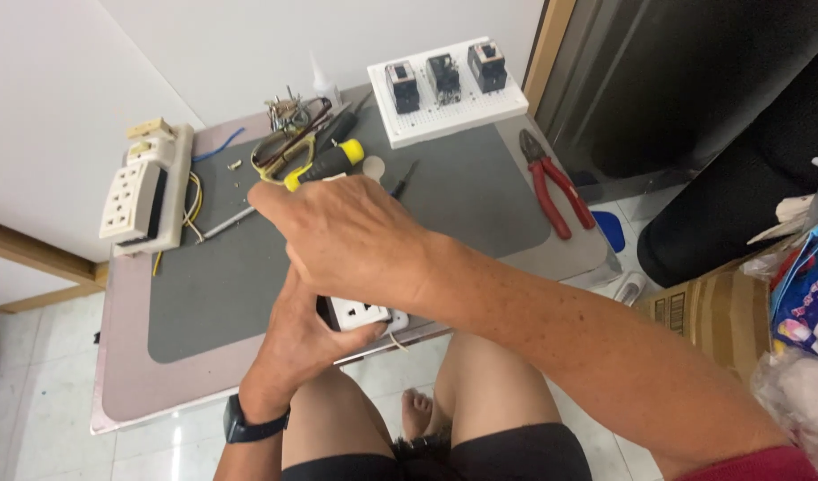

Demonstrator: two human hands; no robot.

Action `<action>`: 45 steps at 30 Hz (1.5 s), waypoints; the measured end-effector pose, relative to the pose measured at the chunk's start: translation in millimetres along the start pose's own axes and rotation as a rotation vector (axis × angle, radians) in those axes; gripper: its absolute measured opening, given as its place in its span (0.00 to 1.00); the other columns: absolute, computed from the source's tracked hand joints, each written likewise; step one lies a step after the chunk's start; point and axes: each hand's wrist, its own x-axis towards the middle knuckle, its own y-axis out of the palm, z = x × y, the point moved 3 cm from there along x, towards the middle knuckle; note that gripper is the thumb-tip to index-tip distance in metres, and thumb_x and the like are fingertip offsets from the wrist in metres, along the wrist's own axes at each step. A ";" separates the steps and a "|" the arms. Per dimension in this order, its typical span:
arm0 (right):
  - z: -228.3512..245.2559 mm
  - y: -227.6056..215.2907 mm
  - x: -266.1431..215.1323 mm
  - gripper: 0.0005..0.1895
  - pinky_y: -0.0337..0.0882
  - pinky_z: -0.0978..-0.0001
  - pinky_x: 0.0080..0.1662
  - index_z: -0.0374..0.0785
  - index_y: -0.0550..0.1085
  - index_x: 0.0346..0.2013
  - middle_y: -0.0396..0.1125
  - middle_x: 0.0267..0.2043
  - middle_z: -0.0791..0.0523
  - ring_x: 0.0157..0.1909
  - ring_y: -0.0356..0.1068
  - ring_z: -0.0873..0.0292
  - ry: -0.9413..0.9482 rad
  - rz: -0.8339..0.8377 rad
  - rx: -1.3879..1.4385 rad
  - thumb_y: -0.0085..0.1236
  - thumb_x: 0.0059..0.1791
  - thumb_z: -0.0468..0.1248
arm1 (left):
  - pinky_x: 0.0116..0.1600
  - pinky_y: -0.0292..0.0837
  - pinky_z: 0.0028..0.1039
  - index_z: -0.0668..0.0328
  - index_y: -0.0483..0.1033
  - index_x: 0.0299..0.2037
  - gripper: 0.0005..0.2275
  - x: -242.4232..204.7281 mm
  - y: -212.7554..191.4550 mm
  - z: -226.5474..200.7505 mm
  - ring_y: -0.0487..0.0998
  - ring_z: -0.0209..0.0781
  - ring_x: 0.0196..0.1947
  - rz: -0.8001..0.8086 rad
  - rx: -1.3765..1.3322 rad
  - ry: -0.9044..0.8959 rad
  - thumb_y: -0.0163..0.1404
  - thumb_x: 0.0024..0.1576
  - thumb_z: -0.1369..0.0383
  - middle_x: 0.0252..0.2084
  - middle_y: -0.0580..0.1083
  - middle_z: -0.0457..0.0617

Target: The person disassembles a white power strip, removes the front cover, and uses a screwdriver to adjust internal wiring and terminals. They manipulate yellow and blue wires and tighten screws on the metal contacts before setting the cover aside.

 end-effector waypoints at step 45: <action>-2.0 -45.4 -34.7 0.16 0.69 0.67 0.32 0.33 0.74 0.52 0.72 0.35 0.52 0.28 0.70 0.58 0.048 -0.171 0.126 0.54 0.49 0.29 | 0.75 0.48 0.49 0.59 0.43 0.70 0.48 -18.6 -16.0 23.9 0.47 0.58 0.75 -0.159 -0.031 0.132 0.66 0.46 0.56 0.72 0.49 0.60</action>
